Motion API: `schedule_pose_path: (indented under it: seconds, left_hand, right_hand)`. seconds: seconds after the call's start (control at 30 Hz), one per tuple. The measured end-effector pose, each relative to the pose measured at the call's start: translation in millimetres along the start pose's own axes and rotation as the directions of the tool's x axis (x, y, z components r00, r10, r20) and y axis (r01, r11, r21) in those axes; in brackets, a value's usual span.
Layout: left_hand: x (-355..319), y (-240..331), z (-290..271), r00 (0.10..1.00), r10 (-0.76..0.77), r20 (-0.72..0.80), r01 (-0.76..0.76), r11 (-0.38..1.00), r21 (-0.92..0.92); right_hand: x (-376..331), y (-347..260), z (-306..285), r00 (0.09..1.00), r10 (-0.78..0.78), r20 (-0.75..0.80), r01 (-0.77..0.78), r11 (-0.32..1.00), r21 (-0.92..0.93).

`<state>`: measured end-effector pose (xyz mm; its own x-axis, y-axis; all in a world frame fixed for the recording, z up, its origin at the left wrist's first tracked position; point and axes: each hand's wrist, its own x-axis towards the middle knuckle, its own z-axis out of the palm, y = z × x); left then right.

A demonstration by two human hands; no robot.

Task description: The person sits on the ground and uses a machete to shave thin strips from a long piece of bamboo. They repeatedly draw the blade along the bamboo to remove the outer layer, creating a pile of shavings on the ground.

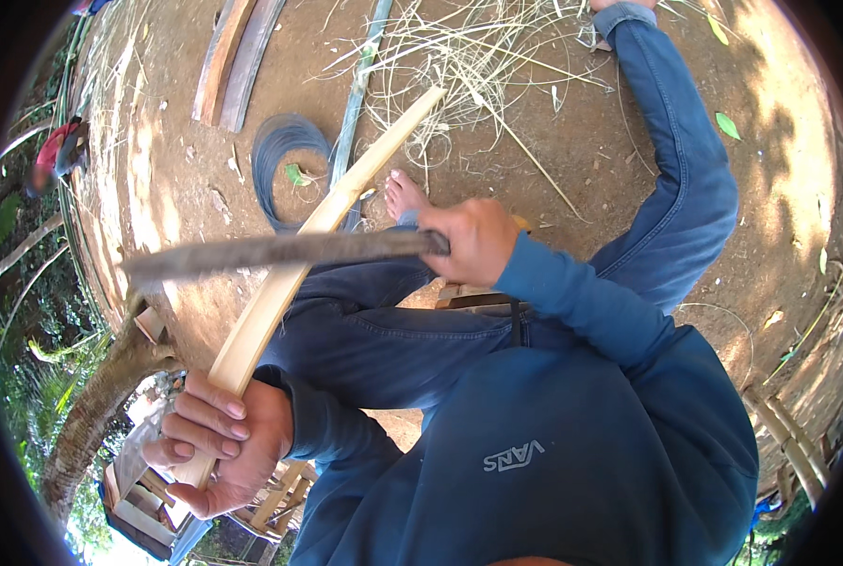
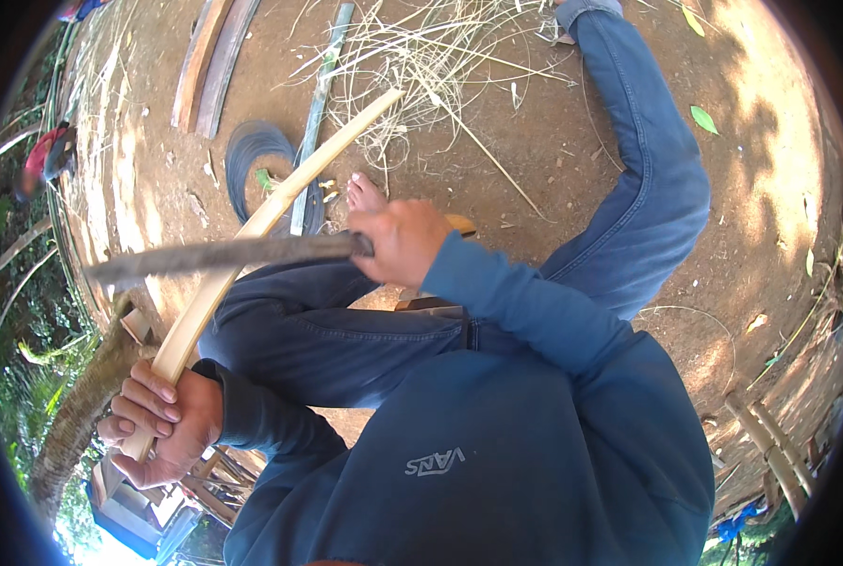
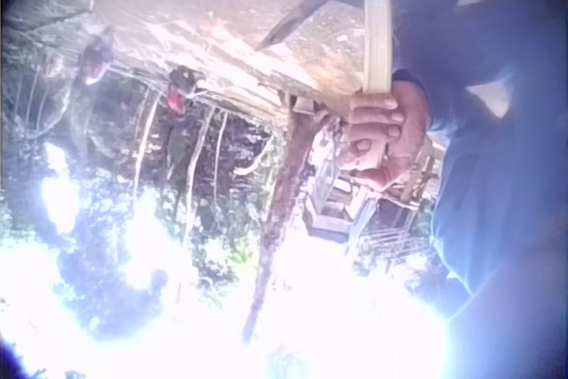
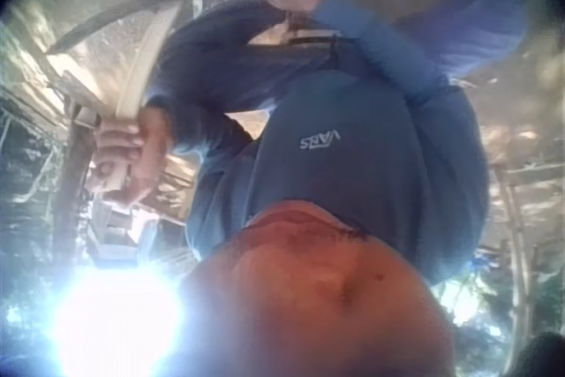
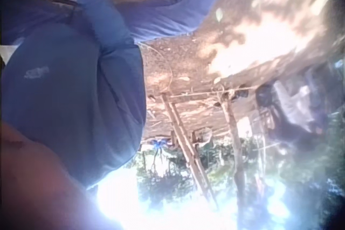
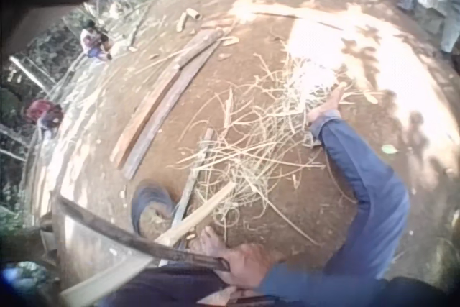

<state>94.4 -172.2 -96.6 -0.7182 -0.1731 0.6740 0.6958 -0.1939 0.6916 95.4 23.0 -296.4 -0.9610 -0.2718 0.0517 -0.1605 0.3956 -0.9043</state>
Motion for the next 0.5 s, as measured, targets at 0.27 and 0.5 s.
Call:
schedule_pose_path:
  seconds: [0.27,0.5]
  left_hand:
    - [-2.9,1.3,6.3,1.000,0.029,-0.004,-0.028,0.996,0.082]
    - [-0.9,-0.1,16.5,0.999,0.023,-0.042,-0.019,0.996,0.091]
  right_hand:
    - [-7.1,20.1,-8.9,0.988,0.156,-0.011,-0.157,0.987,-0.037]
    - [1.6,21.5,5.5,0.992,0.042,-0.120,-0.036,0.998,0.054]
